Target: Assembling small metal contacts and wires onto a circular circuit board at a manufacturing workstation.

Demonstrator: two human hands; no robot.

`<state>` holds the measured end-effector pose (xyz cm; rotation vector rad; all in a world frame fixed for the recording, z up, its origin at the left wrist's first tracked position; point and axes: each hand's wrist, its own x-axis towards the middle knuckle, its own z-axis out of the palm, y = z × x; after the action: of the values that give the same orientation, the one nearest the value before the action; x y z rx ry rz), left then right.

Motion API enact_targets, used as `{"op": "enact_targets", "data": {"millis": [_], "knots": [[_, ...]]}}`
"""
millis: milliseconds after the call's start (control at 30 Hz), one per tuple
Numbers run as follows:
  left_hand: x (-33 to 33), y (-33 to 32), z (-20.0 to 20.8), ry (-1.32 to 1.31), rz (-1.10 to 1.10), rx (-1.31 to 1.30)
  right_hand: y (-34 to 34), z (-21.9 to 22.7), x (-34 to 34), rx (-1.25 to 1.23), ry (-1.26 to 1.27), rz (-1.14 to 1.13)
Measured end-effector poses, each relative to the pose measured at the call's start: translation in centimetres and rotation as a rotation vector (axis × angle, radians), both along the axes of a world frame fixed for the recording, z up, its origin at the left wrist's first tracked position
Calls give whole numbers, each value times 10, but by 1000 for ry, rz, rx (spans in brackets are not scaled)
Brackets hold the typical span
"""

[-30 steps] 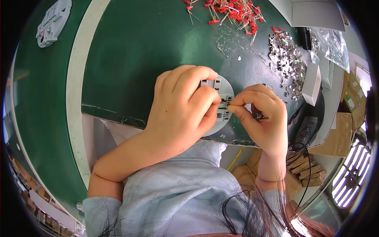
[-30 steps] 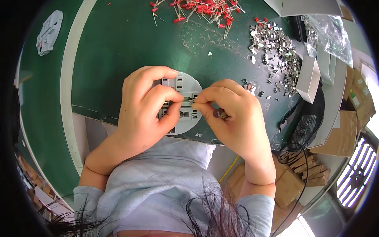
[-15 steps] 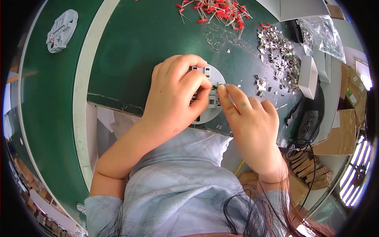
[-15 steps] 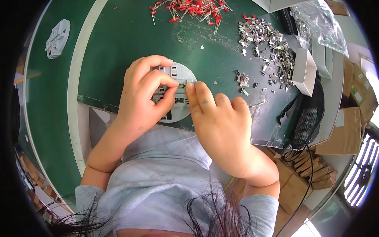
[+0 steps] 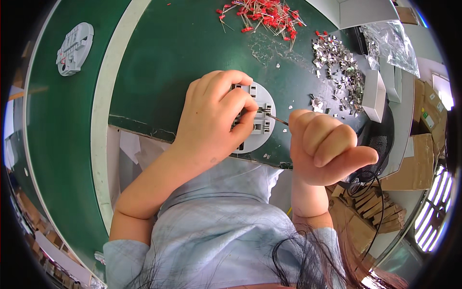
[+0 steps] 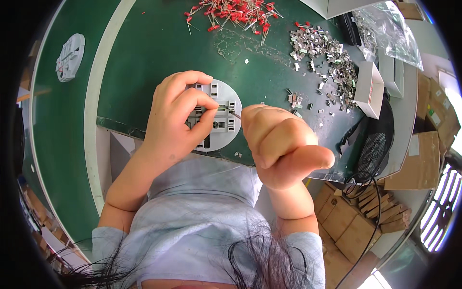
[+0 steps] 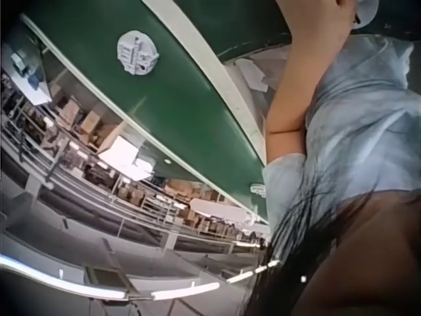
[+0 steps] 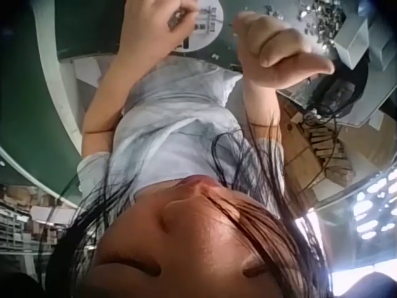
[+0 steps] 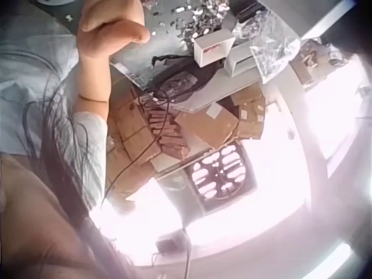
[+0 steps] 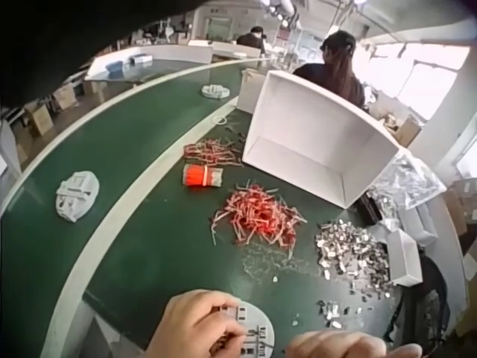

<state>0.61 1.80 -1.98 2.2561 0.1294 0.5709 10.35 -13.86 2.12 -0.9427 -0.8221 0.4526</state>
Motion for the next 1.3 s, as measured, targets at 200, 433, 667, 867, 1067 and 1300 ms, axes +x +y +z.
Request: {"op": "enact_targets", "data": {"millis": [200, 433, 667, 867, 1067, 1300], "knots": [[-3, 4, 3, 31, -41, 0, 21, 1, -21, -210, -89, -299], [-19, 12, 34, 284, -214, 92, 21, -6, -9, -118, -246, -207], [-22, 11, 30, 321, -252, 163, 25, -7, -4, -45, -128, -239], [-17, 12, 26, 278, -229, 171, 41, 2, -2, -349, -46, -407], [-37, 18, 31, 236, -136, 199, 26, 8, -2, 142, 123, -330], [-198, 113, 43, 303, 805, 260, -33, 23, -11, -140, -23, -312]]}}
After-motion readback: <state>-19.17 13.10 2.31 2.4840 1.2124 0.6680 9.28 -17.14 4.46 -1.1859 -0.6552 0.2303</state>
